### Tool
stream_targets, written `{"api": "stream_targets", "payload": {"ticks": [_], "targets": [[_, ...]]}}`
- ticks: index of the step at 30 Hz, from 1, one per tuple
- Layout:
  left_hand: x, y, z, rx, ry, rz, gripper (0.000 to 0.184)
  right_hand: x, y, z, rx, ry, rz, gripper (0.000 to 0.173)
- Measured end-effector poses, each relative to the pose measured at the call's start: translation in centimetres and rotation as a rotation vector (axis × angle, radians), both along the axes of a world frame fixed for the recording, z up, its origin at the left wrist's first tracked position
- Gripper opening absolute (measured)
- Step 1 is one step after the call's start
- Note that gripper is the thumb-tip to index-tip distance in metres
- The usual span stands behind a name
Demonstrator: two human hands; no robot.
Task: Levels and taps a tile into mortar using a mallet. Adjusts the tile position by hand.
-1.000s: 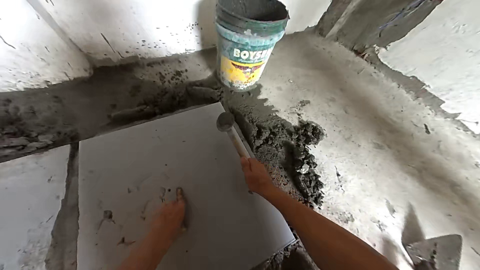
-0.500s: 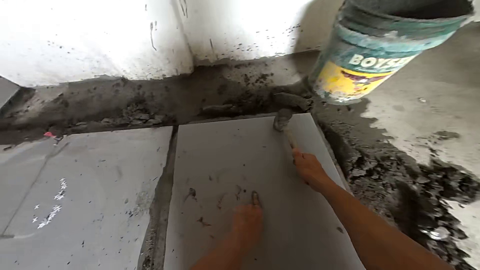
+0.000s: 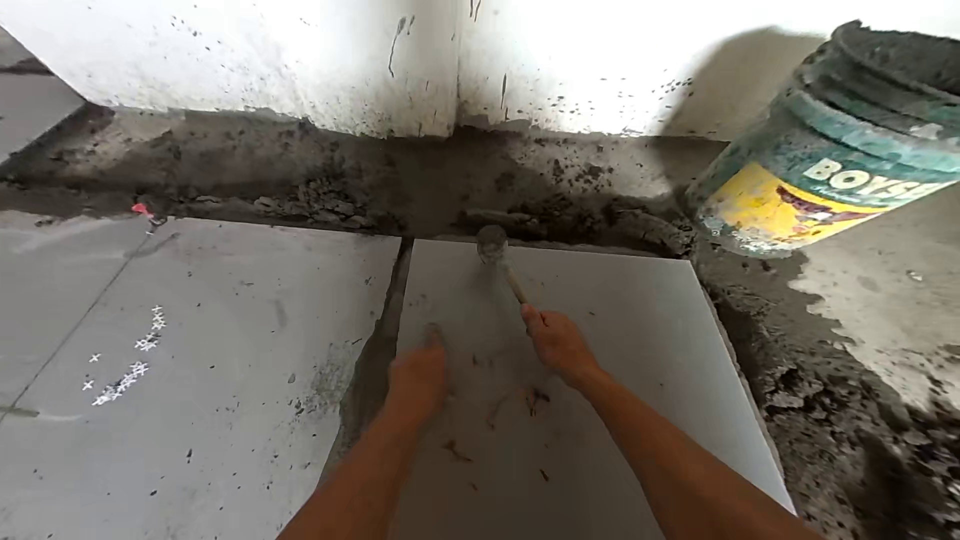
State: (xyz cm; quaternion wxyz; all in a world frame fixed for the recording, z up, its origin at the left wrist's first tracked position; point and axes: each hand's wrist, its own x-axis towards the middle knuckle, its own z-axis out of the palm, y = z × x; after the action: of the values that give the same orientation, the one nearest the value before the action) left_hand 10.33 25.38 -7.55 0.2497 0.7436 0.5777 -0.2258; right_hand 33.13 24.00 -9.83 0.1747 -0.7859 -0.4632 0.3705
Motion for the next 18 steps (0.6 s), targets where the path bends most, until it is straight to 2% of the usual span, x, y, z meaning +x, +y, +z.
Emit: {"api": "stream_targets", "payload": {"ticks": [2,5,8,11,13,16,18], "targets": [[-2.3,1.9,-0.8,-0.011,0.119,0.041,0.117,-1.4,0.9,0.2,0.070,-0.033,-0.001,0.065],[-2.2,2.1,-1.1,-0.047,0.129,0.018,0.119,-2.0,1.8,-0.4,-0.031,-0.018,0.034,0.065],[-1.9,2.6,-1.0,-0.063,0.136,-0.016,0.119,-1.9,2.6,0.2,0.057,0.011,-0.031,0.067],[-1.9,2.3,-1.0,-0.067,0.130,-0.032,0.117,-1.0,1.2,-0.9,0.041,0.002,-0.026,0.064],[-1.8,2.2,-0.6,-0.075,0.113,-0.023,0.115,0.2,0.6,-0.4,0.014,-0.001,-0.047,0.064],[-1.8,2.2,-0.2,-0.097,0.115,-0.022,0.114,2.2,-1.9,-0.2,0.089,-0.077,-0.083,0.059],[-1.7,2.1,-0.2,-0.099,0.134,-0.027,0.112,4.7,-3.6,-0.8,0.002,-0.056,-0.113,0.059]]}}
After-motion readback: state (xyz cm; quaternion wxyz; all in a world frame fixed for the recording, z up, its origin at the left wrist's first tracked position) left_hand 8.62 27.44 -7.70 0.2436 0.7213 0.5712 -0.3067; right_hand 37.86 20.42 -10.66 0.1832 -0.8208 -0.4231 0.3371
